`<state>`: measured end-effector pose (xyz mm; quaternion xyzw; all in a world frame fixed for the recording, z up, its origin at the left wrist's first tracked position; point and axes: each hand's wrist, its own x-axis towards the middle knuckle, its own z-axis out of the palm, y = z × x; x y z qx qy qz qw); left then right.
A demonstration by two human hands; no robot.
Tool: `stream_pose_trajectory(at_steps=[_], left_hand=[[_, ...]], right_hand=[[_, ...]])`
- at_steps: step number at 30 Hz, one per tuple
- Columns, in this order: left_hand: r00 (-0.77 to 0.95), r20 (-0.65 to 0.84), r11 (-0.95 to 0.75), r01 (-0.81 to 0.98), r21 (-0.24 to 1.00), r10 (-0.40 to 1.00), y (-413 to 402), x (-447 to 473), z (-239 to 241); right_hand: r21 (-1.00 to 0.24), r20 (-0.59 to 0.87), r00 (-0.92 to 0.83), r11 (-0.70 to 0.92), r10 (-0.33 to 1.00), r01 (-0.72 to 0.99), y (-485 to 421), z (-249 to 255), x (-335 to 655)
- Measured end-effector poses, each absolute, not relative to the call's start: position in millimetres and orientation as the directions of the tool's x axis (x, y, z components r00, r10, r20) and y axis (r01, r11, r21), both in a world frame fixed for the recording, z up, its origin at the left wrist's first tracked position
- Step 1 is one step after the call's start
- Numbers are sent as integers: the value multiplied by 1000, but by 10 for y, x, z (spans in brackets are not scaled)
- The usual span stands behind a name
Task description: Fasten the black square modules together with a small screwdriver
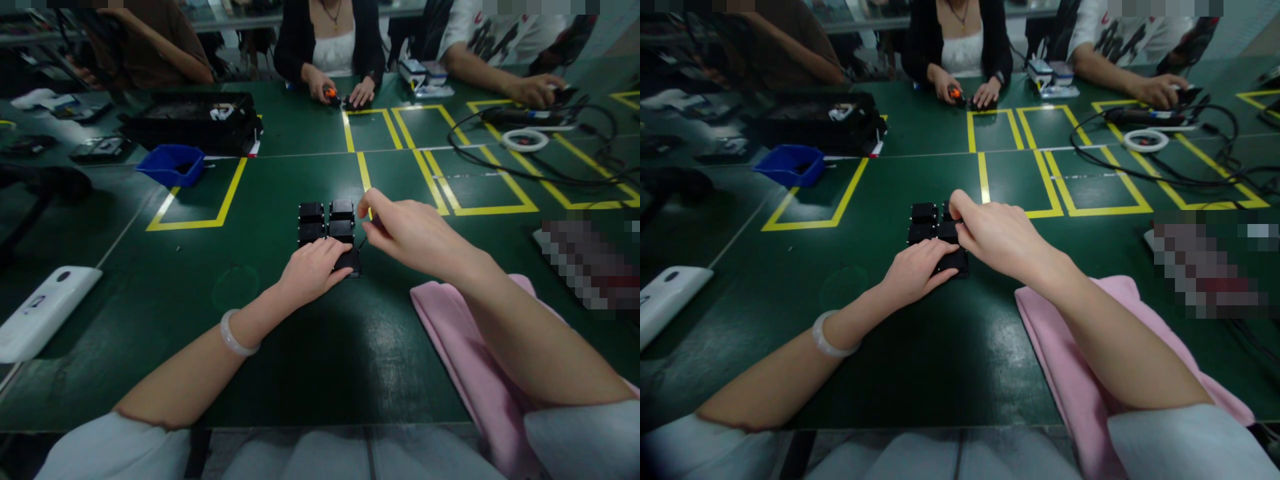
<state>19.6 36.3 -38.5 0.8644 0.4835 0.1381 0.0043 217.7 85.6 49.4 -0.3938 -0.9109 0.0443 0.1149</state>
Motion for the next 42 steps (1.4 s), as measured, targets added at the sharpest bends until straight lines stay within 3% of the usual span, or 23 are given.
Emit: stream_pose_trajectory(at_steps=[17,22,28,34,42], left_hand=[[497,242,-538,830,148,833,366,192,-388],[491,235,-530,836,143,839,368,195,-389],[494,231,-532,833,148,838,363,195,-380],[494,234,-533,834,144,837,364,195,-376],[494,230,-530,837,137,839,360,201,-380]], right_hand=[[-119,158,-652,670,741,733,857,507,2176],[-172,156,-665,683,730,710,850,512,2176],[-127,158,-650,668,743,733,856,506,2172],[-185,174,-656,679,734,711,856,496,2169],[-155,157,-651,669,743,727,863,497,2173]])
